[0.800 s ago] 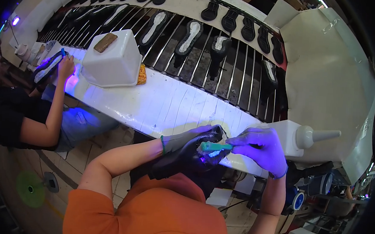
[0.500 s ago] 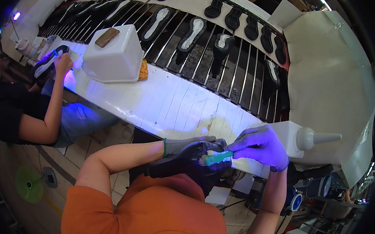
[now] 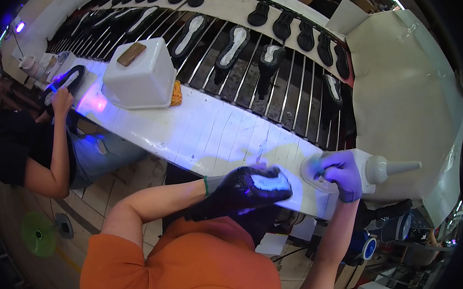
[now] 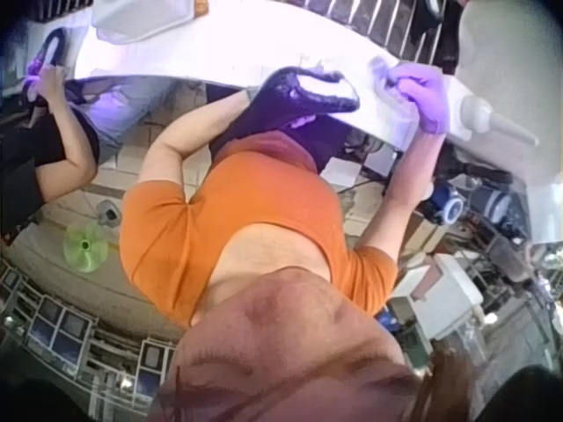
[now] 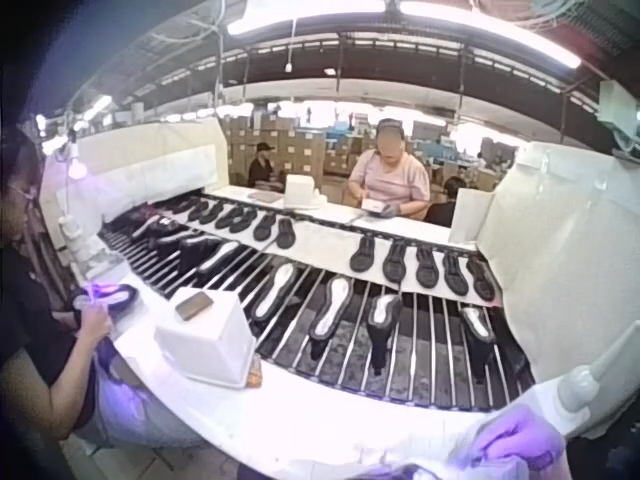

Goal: Apply adhesive or primer to the perimeter of shoe soles using a brush in a manufacturing facility.

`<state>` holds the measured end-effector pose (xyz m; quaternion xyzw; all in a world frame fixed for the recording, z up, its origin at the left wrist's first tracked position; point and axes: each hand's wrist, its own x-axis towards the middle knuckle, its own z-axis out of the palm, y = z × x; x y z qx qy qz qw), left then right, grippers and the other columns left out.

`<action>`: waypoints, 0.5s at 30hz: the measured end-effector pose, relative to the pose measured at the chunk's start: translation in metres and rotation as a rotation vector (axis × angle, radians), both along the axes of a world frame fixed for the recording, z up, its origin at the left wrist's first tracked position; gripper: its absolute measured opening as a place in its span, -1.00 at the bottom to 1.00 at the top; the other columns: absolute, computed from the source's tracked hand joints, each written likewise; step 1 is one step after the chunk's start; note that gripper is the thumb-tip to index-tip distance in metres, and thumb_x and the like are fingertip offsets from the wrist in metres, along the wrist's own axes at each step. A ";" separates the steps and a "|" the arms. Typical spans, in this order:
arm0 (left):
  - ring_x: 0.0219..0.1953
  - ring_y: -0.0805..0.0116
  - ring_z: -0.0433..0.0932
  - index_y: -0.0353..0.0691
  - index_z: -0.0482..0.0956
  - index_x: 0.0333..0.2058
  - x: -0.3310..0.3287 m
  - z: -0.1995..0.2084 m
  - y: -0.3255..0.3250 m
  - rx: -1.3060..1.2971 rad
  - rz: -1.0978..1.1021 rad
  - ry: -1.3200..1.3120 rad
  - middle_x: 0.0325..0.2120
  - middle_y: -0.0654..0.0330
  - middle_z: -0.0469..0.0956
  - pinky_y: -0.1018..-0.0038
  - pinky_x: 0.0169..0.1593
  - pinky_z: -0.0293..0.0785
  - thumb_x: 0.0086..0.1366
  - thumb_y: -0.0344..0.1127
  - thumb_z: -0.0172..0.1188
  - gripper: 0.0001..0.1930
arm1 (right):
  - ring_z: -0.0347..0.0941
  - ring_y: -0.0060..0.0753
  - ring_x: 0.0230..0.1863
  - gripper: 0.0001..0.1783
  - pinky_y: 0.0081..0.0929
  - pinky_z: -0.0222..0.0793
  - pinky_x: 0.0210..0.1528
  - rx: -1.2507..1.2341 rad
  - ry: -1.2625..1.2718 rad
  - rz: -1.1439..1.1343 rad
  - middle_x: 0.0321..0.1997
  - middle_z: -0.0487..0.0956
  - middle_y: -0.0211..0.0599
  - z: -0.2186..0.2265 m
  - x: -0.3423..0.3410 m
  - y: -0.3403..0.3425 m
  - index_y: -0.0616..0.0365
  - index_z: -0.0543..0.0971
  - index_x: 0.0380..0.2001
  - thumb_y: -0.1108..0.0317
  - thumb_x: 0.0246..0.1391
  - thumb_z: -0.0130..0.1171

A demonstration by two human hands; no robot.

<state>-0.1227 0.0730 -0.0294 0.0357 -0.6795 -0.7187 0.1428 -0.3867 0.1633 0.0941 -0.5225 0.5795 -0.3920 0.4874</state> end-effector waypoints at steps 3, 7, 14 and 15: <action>0.07 0.34 0.47 -0.21 0.39 0.15 -0.044 -0.062 -0.026 0.582 0.154 0.378 0.01 0.14 0.49 0.41 0.22 0.34 0.41 -0.42 -0.02 -0.65 | 0.14 -0.78 -0.69 -0.68 -0.73 -0.04 -0.60 -0.075 -0.080 -0.511 -0.65 0.43 -0.48 -0.001 0.036 0.011 0.38 0.64 -0.29 0.31 0.03 0.09; 0.20 0.26 0.32 -0.12 0.24 0.24 -0.045 -0.094 -0.050 1.116 0.293 0.344 0.14 0.16 0.35 0.31 0.31 0.19 0.46 0.13 -0.25 -0.43 | 0.19 -0.80 -0.56 -0.66 -0.70 0.09 -0.53 -0.056 0.040 -0.660 -0.51 0.42 -0.63 -0.008 0.092 0.015 0.31 0.64 -0.16 0.47 -0.10 0.25; 0.19 0.23 0.33 -0.11 0.22 0.25 -0.046 -0.015 -0.062 0.948 0.617 0.418 0.14 0.16 0.34 0.24 0.28 0.21 0.34 0.33 -0.26 -0.26 | 0.14 -0.79 -0.59 -0.26 -0.66 0.05 -0.55 -0.191 0.196 -0.608 -0.43 0.37 -0.60 -0.006 0.142 -0.008 0.20 0.54 0.04 0.31 -0.34 0.53; 0.18 0.23 0.33 -0.11 0.22 0.25 -0.045 -0.015 -0.063 0.962 0.658 0.450 0.13 0.16 0.34 0.25 0.28 0.20 0.34 0.34 -0.27 -0.26 | 0.12 -0.78 -0.59 -0.20 -0.66 0.04 -0.55 -0.227 0.255 -0.608 -0.42 0.36 -0.59 -0.005 0.144 -0.011 0.20 0.53 0.05 0.24 -0.38 0.57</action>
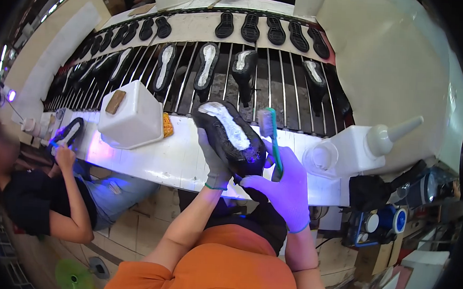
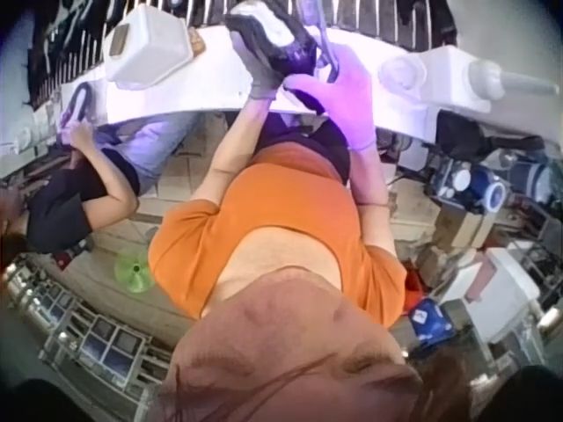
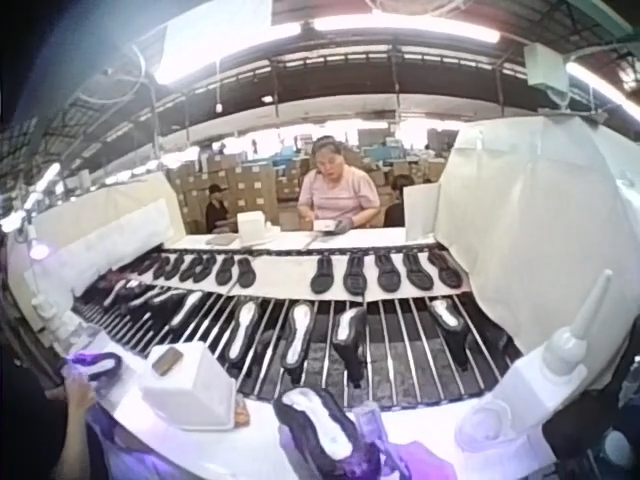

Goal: Apply adhesive or primer to the perimeter of shoe soles using a brush in a manufacturing facility.

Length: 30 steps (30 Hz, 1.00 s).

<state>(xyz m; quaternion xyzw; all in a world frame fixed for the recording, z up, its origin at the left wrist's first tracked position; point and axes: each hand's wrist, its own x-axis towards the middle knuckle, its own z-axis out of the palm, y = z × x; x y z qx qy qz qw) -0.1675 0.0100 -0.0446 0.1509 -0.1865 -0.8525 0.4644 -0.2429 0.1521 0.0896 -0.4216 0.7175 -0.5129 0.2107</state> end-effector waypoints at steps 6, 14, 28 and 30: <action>0.06 0.22 0.45 -0.07 0.23 0.25 0.010 0.000 -0.006 -0.073 0.127 -0.013 0.07 0.17 0.40 0.24 0.13 0.41 0.28 0.40 -0.20 -0.22 | 0.14 -0.76 -0.56 -0.19 -0.66 0.05 -0.55 0.021 -0.041 0.040 -0.46 0.37 -0.58 0.006 0.002 -0.003 0.20 0.56 0.01 0.20 -0.43 0.60; 0.20 0.20 0.31 -0.08 0.14 0.30 0.020 0.009 0.001 -0.212 0.457 -0.347 0.21 0.17 0.27 0.22 0.27 0.25 0.25 0.42 -0.16 -0.17 | 0.24 -0.74 -0.56 -0.25 -0.69 0.14 -0.54 0.172 -0.355 0.114 -0.50 0.41 -0.56 0.010 -0.006 0.005 0.24 0.56 0.00 0.32 -0.39 0.56; 0.18 0.14 0.35 -0.09 0.19 0.30 0.073 -0.032 -0.032 -0.114 0.306 0.101 0.22 0.13 0.29 0.17 0.25 0.31 0.19 0.45 -0.10 -0.12 | 0.24 -0.59 -0.53 -0.68 -0.51 0.19 -0.43 0.210 -0.565 0.284 -0.62 0.37 -0.43 0.001 -0.016 0.013 0.24 0.48 -0.55 0.36 -0.29 0.46; 0.20 0.15 0.33 -0.09 0.17 0.30 0.070 -0.029 -0.030 -0.078 0.346 0.113 0.22 0.13 0.28 0.17 0.26 0.30 0.19 0.47 -0.10 -0.10 | 0.25 -0.59 -0.52 -0.69 -0.51 0.21 -0.42 0.179 -0.578 0.288 -0.62 0.38 -0.43 -0.003 -0.017 0.014 0.24 0.48 -0.55 0.37 -0.27 0.45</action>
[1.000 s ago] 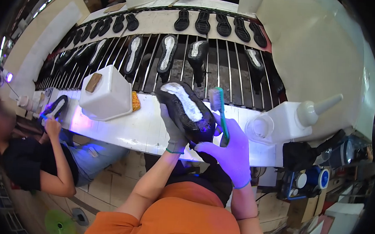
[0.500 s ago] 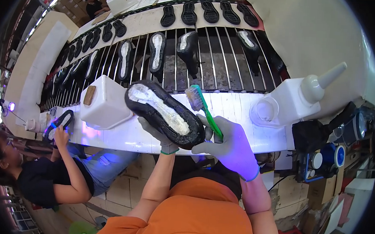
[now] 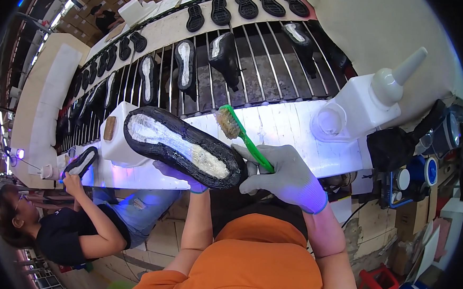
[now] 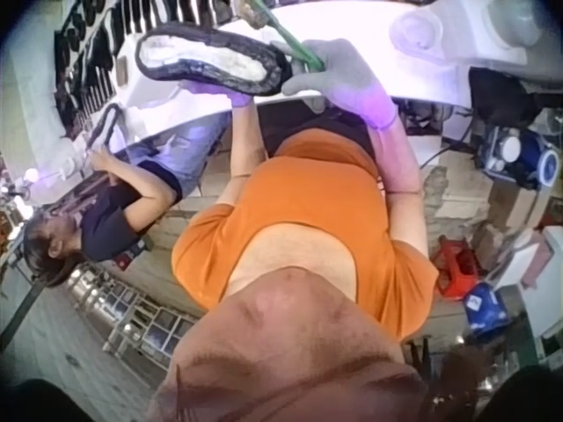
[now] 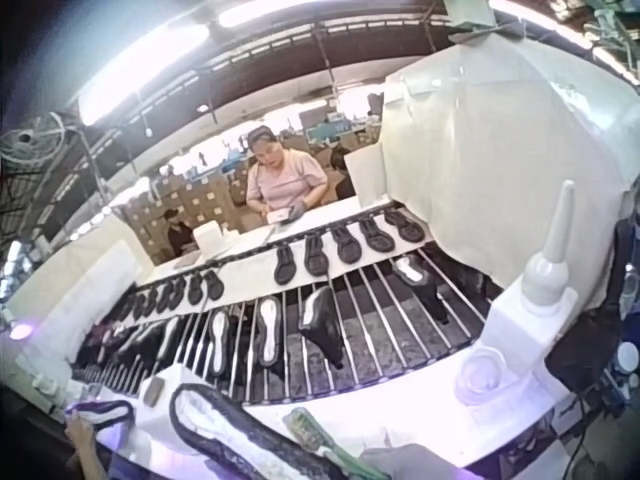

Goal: Apply adhesive or primer to the perimeter of shoe soles using a brush in a manufacturing facility.

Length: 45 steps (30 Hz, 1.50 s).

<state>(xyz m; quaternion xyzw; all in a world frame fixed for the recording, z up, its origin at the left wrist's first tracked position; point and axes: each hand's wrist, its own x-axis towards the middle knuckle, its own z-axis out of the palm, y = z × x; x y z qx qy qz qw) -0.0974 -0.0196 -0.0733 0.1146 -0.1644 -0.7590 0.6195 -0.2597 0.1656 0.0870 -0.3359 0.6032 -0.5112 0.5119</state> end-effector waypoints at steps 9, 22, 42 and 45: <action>0.18 0.18 0.36 -0.10 0.15 0.31 0.003 0.006 -0.002 -0.276 -0.195 0.143 0.22 0.14 0.30 0.19 0.25 0.33 0.19 0.45 -0.06 -0.10 | 0.25 -0.62 -0.49 -0.74 -0.52 0.23 -0.37 -0.054 -0.076 0.013 -0.62 0.38 -0.43 -0.006 0.001 0.001 0.28 0.50 -0.52 0.37 -0.19 0.39; 0.09 0.19 0.45 -0.10 0.25 0.26 -0.010 0.017 0.005 -0.231 -0.195 0.107 0.12 0.16 0.42 0.20 0.17 0.42 0.20 0.36 0.03 -0.18 | 0.39 -0.75 -0.43 -0.52 -0.64 0.33 -0.32 0.013 0.039 0.023 -0.50 0.52 -0.55 -0.010 -0.006 -0.002 0.24 0.57 0.03 0.49 -0.05 0.23; 0.07 0.25 0.43 -0.08 0.37 0.14 -0.062 0.019 0.023 0.058 -0.507 -0.371 0.02 0.19 0.44 0.34 0.19 0.32 0.35 0.30 -0.22 -0.35 | 0.14 -0.65 -0.63 -0.43 -0.52 0.03 -0.54 0.177 0.451 -0.790 -0.73 0.30 -0.51 -0.150 -0.071 0.082 0.28 0.57 -0.63 0.04 0.29 -0.02; 0.07 0.25 0.43 -0.08 0.37 0.14 -0.069 0.024 0.028 0.108 -0.536 -0.409 0.03 0.18 0.44 0.32 0.19 0.32 0.34 0.33 -0.23 -0.33 | 0.28 -0.49 -0.57 -0.51 -0.41 0.17 -0.44 0.149 0.568 -0.873 -0.66 0.41 -0.35 -0.164 -0.079 0.099 0.33 0.62 -0.44 0.10 0.30 -0.06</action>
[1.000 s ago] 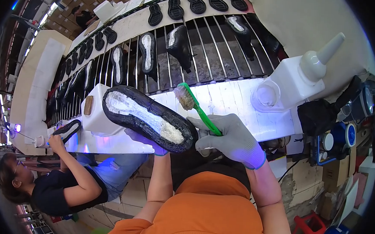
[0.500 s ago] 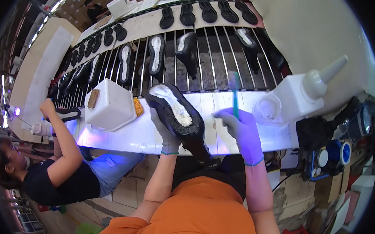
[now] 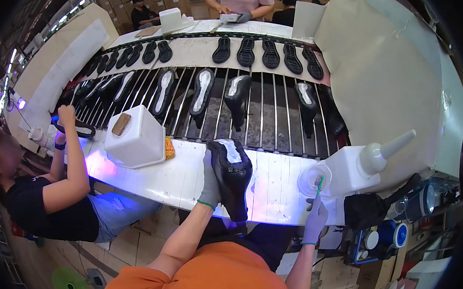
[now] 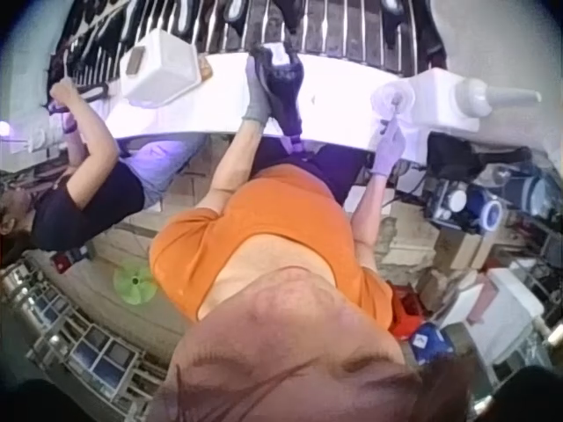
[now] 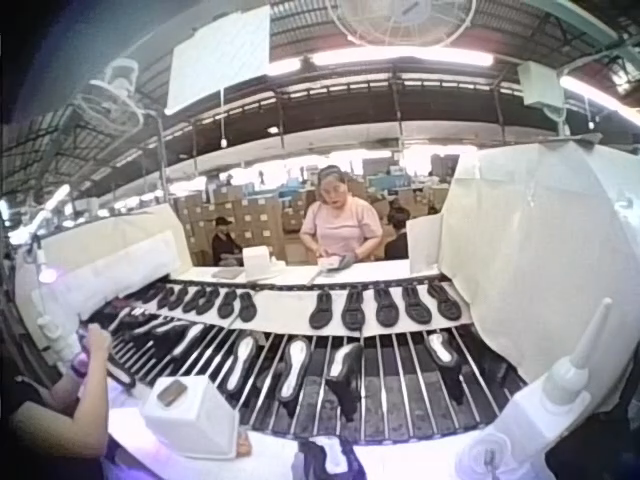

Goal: Apply adhesive or primer to the perimeter of shoe soles using a brush in a manufacturing facility.

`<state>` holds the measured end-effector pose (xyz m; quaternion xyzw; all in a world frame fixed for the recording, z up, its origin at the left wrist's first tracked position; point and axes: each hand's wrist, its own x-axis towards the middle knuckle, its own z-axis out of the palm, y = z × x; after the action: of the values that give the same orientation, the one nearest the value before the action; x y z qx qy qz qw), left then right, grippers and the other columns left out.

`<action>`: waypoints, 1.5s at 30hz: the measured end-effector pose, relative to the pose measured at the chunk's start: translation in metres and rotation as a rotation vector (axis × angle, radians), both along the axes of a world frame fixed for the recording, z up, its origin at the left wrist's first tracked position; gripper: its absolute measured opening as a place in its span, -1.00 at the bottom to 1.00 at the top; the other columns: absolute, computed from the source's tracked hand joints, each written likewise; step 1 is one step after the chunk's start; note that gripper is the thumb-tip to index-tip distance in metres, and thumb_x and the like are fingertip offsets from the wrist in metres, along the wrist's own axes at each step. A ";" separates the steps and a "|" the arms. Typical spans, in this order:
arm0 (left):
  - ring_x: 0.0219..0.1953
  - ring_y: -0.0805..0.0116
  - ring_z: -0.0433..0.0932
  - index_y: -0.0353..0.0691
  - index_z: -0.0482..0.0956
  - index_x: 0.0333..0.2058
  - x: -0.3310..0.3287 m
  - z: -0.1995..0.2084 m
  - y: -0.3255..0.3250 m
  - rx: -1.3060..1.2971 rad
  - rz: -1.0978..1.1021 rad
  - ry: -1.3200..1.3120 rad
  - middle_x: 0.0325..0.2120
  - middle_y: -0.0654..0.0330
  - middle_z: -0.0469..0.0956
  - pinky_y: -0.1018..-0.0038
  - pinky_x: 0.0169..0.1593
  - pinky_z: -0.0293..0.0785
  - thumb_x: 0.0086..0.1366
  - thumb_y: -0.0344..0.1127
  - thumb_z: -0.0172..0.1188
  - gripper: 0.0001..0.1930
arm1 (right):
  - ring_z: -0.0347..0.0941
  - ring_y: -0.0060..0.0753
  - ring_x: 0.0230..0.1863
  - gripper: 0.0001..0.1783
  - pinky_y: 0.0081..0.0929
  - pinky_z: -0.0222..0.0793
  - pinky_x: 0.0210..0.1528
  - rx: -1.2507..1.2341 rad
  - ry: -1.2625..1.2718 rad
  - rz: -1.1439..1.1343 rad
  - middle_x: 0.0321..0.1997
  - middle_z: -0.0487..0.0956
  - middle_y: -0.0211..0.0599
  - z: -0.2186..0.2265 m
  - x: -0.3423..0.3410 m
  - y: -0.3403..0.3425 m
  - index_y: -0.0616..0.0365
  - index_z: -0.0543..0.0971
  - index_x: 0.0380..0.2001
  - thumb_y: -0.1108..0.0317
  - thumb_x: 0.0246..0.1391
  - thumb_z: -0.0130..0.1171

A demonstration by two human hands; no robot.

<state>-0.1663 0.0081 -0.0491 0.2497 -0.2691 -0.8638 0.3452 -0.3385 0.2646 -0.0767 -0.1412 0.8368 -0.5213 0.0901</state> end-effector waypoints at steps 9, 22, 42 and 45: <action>-0.19 0.32 0.50 -0.07 0.44 -0.15 0.004 -0.100 -0.035 0.045 0.012 0.059 -0.29 0.22 0.48 0.37 -0.04 0.46 0.42 0.17 -0.21 -0.55 | 0.52 -0.25 -0.36 -0.67 -0.33 0.36 -0.21 0.093 0.153 -0.075 -0.38 0.62 -0.10 -0.017 -0.003 0.004 0.33 0.62 -0.22 0.24 0.21 0.08; -0.60 0.29 0.54 -0.19 0.47 -0.12 0.007 -0.011 -0.004 0.059 -0.138 -0.044 -0.55 0.14 0.53 0.40 -0.53 0.52 0.41 0.09 -0.13 -0.55 | 0.40 -0.50 -0.48 -0.71 -0.46 0.31 -0.34 -0.019 0.101 -0.030 -0.54 0.55 -0.33 -0.011 -0.003 0.010 0.31 0.65 -0.24 0.29 0.19 0.10; -0.69 0.58 0.39 -0.15 0.61 -0.32 0.035 0.122 0.080 -1.032 -0.485 -0.506 -0.67 0.33 0.47 0.61 -0.62 0.30 0.31 -0.20 0.23 -0.84 | 0.40 -0.50 -0.57 -0.70 -0.52 0.27 -0.49 -0.058 0.277 1.384 -0.59 0.53 -0.35 0.198 -0.012 -0.101 0.05 0.71 -0.20 0.31 -0.08 0.35; -0.69 0.52 0.41 -0.17 0.59 -0.29 0.036 0.126 0.071 -0.720 -0.726 -0.586 -0.61 0.27 0.51 0.58 -0.62 0.32 0.41 -0.15 0.07 -0.76 | 0.42 -0.49 -0.56 -0.68 -0.52 0.28 -0.48 -0.014 0.223 1.438 -0.58 0.53 -0.34 0.195 -0.022 -0.095 0.10 0.70 -0.19 0.29 -0.08 0.35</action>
<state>-0.1299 0.0795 0.0770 0.2372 -0.6978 -0.6759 0.0016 -0.3610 0.1695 0.1179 -0.7093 0.5377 -0.3211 0.3236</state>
